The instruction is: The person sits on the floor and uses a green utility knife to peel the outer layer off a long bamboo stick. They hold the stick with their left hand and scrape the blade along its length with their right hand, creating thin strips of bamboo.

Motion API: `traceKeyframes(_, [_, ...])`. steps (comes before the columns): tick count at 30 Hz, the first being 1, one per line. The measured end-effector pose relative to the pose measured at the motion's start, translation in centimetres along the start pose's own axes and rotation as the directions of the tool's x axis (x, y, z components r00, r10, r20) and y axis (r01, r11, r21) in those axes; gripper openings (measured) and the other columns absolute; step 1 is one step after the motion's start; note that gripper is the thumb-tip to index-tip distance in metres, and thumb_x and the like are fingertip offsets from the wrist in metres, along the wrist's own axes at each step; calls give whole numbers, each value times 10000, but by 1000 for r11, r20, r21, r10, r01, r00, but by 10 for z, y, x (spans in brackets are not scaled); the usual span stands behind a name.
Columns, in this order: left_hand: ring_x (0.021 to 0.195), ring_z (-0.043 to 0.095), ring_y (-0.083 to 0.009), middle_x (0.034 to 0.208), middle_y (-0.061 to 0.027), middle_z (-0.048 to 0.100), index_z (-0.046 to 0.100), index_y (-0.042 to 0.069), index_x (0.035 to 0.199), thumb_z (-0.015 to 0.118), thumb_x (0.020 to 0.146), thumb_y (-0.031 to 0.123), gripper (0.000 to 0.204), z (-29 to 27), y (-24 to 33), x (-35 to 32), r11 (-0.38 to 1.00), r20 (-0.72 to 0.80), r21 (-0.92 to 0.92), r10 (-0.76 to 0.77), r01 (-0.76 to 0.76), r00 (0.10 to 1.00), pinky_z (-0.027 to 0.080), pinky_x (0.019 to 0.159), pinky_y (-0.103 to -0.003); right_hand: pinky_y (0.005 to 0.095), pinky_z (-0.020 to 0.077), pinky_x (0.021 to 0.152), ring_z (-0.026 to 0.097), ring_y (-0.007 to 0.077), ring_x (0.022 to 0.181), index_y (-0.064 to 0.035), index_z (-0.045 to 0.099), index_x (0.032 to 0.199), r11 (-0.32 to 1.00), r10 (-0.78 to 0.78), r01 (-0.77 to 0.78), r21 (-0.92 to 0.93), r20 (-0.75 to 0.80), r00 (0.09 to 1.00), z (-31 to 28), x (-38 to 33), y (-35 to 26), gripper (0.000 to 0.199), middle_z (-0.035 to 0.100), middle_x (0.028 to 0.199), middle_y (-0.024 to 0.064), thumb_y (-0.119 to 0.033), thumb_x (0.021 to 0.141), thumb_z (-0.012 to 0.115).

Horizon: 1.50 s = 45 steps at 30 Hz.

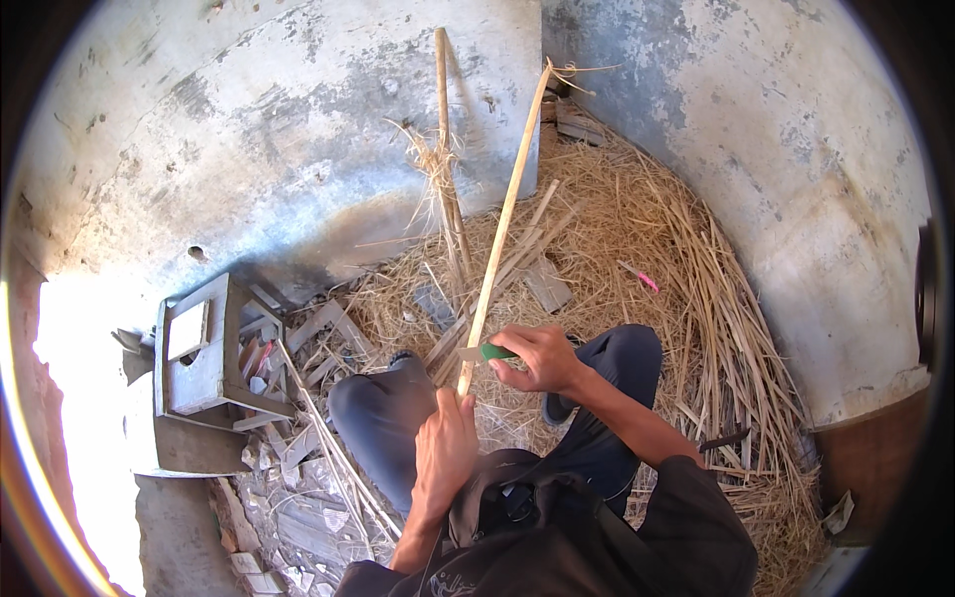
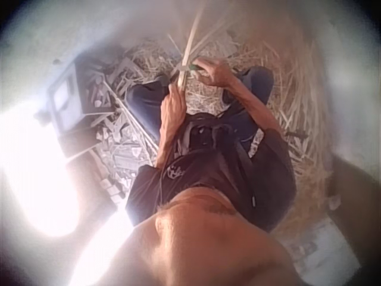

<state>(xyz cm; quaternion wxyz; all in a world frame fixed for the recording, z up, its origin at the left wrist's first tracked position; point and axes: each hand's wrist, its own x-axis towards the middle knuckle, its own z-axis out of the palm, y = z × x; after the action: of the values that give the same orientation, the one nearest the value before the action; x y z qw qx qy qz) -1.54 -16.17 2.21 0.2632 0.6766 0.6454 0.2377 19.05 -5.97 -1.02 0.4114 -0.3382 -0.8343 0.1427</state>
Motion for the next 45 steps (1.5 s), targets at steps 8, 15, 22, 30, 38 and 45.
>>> traceKeyframes(8, [707, 650, -538, 719, -316, 647, 473, -2, 1057, 524, 1100, 219, 231, 3, -8, -5, 1000, 14, 4, 9, -9, 1000, 485, 632, -637, 369, 555, 593, 696, 235, 648, -39, 706, 1009, 987, 136, -149, -63, -175, 975, -10, 1, 19, 207, 705, 836, 104, -241, 970, 687])
traceKeyframes(15, [715, 613, -509, 738, -275, 620, 484, -5, 1018, 492, 1107, 219, 241, -9, -15, -33, 979, 90, -200, 61, -42, 994, 448, 658, -606, 347, 509, 625, 662, 207, 675, -1, 677, 1065, 936, 351, -331, 117, -257, 901, -34, -2, 33, 263, 680, 829, 114, -254, 1025, 615])
traceKeyframes(22, [652, 511, -354, 706, -166, 496, 530, -5, 920, 358, 1156, 347, 458, -11, -27, -6, 843, 210, -514, -55, 158, 976, 413, 657, -470, 370, 533, 594, 647, 237, 625, -26, 678, 1020, 994, 41, -33, 108, -76, 996, 2, -7, 11, 196, 655, 814, 89, -198, 926, 677])
traceKeyframes(30, [724, 551, -426, 738, -185, 541, 527, 1, 982, 389, 1149, 322, 388, -9, -14, -1, 938, 139, -339, -24, 70, 990, 416, 711, -525, 362, 546, 579, 693, 266, 660, -46, 696, 1008, 994, -46, 43, 101, 31, 998, 7, -4, -2, 188, 699, 866, 76, -196, 900, 732])
traceKeyframes(38, [642, 520, -363, 681, -165, 508, 533, -14, 953, 360, 1146, 374, 467, -10, -9, 2, 889, 213, -427, -81, 167, 974, 409, 664, -487, 349, 548, 563, 688, 240, 638, -61, 710, 1012, 999, -39, 39, -1, 9, 999, 8, -4, -4, 189, 698, 856, 51, -201, 890, 749])
traceKeyframes(45, [621, 437, -268, 662, -118, 454, 553, -21, 956, 331, 1150, 413, 524, -3, -16, 3, 865, 216, -469, -85, 180, 973, 389, 638, -444, 353, 554, 565, 689, 238, 641, -70, 713, 1009, 997, -47, 46, -58, -7, 999, 7, -3, -3, 195, 691, 839, 45, -219, 889, 751])
